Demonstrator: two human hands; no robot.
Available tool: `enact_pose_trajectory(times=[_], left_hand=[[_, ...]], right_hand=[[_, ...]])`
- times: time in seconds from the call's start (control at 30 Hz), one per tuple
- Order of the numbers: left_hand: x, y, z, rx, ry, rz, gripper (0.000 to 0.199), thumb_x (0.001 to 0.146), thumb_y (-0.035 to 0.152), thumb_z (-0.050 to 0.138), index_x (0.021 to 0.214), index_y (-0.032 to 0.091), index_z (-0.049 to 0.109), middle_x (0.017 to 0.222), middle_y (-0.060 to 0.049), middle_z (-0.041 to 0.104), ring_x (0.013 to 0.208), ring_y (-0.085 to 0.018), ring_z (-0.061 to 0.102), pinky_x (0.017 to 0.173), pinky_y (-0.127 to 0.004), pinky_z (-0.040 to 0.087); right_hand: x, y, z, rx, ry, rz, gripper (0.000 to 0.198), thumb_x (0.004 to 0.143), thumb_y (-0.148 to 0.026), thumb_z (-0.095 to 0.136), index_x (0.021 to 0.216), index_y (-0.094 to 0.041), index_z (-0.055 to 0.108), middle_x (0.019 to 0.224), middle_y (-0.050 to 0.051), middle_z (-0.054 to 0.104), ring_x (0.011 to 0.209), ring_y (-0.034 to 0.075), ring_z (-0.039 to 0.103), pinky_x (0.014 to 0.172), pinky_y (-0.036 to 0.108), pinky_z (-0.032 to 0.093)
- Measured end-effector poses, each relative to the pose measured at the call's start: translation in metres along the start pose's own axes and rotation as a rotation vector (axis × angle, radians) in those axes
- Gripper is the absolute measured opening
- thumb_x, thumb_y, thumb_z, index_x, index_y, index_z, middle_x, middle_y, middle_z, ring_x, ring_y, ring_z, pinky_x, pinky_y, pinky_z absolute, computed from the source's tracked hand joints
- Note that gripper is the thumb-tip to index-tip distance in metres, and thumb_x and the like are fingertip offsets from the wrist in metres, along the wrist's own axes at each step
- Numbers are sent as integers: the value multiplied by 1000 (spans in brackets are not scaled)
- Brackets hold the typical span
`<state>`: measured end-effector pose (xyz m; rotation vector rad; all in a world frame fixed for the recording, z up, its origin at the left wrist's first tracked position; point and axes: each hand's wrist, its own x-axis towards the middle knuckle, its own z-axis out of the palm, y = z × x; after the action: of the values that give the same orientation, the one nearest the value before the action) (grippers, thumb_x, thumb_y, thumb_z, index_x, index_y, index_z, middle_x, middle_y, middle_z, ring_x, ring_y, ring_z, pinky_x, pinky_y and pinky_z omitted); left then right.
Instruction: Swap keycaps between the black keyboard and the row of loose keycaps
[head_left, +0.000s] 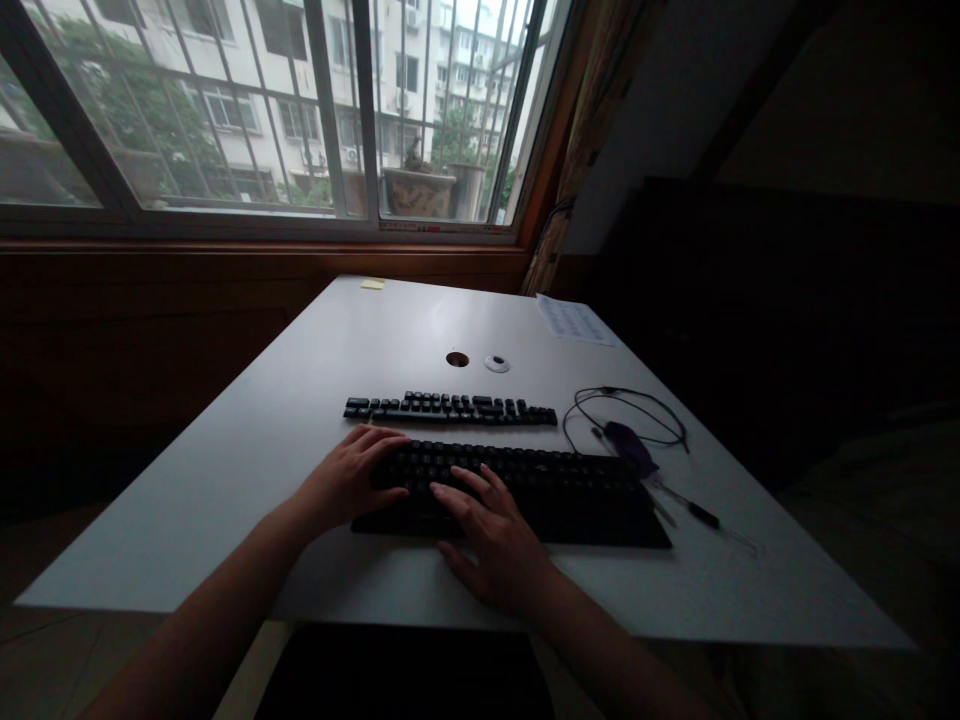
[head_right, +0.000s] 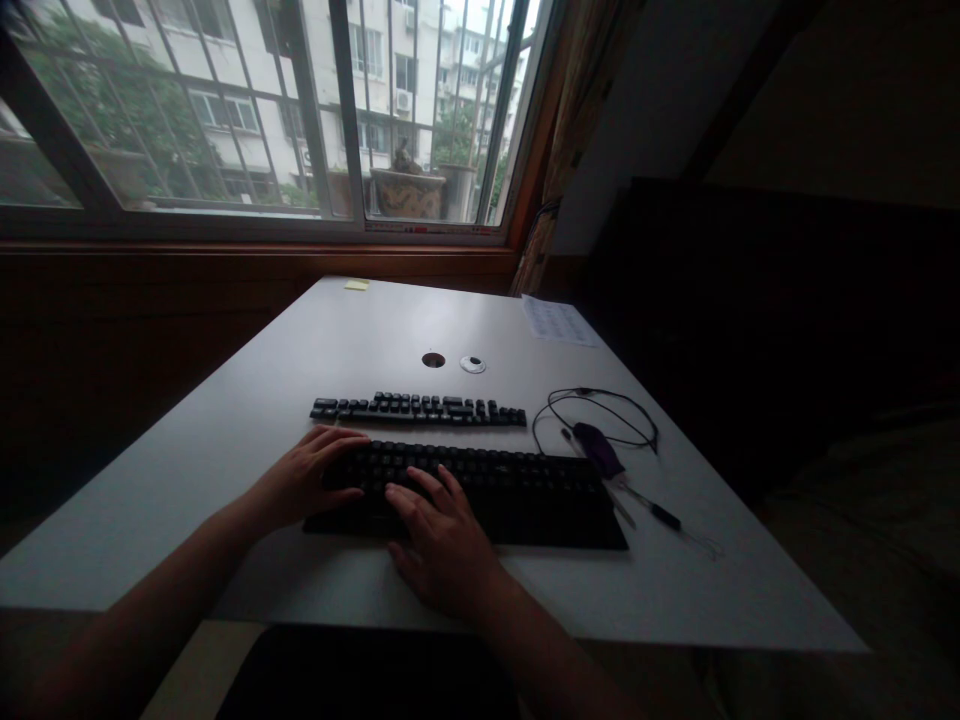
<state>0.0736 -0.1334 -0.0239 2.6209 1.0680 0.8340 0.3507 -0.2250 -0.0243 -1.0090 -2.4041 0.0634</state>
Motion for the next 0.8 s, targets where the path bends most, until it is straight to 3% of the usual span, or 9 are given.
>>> enact_pose_trajectory(times=[0.1, 0.23, 0.37, 0.5, 0.63, 0.8], left_hand=[[0, 1, 0, -9, 3, -2, 64, 80, 36, 82, 138, 26, 56, 134, -10, 63, 122, -32, 55, 105, -55, 51], [0, 2, -1, -16, 7, -2, 62, 81, 35, 81, 137, 26, 57, 133, -10, 64, 121, -31, 56, 105, -53, 52], [0, 2, -2, -15, 8, 2, 61, 81, 36, 81, 136, 26, 57, 133, -9, 64, 121, -31, 56, 105, -53, 52], [0, 1, -3, -4, -3, 3, 62, 81, 36, 81, 137, 26, 56, 134, -9, 63, 122, -31, 55, 105, -54, 52], [-1, 1, -3, -9, -1, 14, 61, 83, 37, 80, 137, 27, 56, 135, -9, 63, 123, -31, 55, 104, -54, 51], [4, -1, -11, -7, 36, 23, 43, 93, 39, 70, 133, 27, 61, 129, -9, 66, 119, -28, 56, 103, -48, 51]], right_hand=[[-1, 1, 1, 16, 20, -18, 56, 91, -24, 61, 144, -23, 45, 136, 7, 67, 144, 28, 45, 124, 60, 28], [-2, 2, 1, -10, 16, -2, 58, 90, -23, 61, 145, -22, 43, 148, 8, 58, 149, 30, 37, 125, 62, 26], [-2, 1, 0, 16, 15, -28, 53, 91, -22, 61, 142, -22, 45, 138, 5, 67, 150, 28, 36, 126, 61, 25], [-2, 0, -2, 4, 6, -11, 56, 91, -23, 62, 144, -22, 44, 147, 7, 60, 152, 29, 33, 125, 61, 25], [-1, 0, -2, 24, 7, -33, 54, 91, -25, 62, 143, -23, 46, 140, 6, 66, 151, 28, 36, 126, 60, 23], [0, -1, -2, 13, -10, -4, 57, 92, -28, 62, 146, -22, 44, 144, 7, 63, 150, 29, 36, 126, 61, 23]])
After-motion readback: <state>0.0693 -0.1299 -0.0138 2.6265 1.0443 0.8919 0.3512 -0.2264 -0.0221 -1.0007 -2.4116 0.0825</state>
